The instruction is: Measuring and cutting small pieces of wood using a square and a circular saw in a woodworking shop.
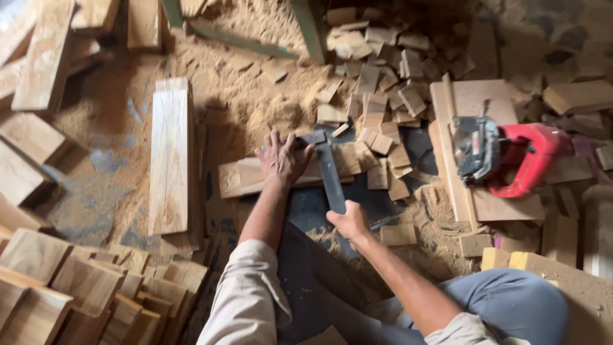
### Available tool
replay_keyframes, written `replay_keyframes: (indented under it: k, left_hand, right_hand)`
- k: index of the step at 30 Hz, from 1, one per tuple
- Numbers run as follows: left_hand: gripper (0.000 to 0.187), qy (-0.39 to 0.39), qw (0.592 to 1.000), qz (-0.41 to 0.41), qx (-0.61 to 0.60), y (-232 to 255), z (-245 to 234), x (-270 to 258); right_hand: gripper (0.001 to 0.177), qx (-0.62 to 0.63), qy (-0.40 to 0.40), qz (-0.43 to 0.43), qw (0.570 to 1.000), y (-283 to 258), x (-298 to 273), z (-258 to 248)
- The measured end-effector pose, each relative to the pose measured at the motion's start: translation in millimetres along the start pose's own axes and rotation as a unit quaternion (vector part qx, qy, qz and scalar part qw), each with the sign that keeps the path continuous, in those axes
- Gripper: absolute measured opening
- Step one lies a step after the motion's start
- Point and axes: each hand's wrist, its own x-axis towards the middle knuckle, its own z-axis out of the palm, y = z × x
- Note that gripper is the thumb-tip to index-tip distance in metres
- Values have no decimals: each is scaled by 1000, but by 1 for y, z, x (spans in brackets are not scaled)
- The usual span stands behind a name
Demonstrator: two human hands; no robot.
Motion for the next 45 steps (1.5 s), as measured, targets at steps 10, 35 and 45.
replay_keyframes:
  k: [10,35,45]
  left_hand:
    - [96,-153,946,203,199,-12,2,-17]
    - [68,-21,998,50,-15,-11,-4,11]
    - [70,-109,994,-21,-11,31,-9,13]
  right_hand:
    - [21,32,147,-66,986,-19,-1,-52]
    - [29,-76,98,-64,990,-2,3,-33]
    - [31,-221,89,-105,966,48,34,-19]
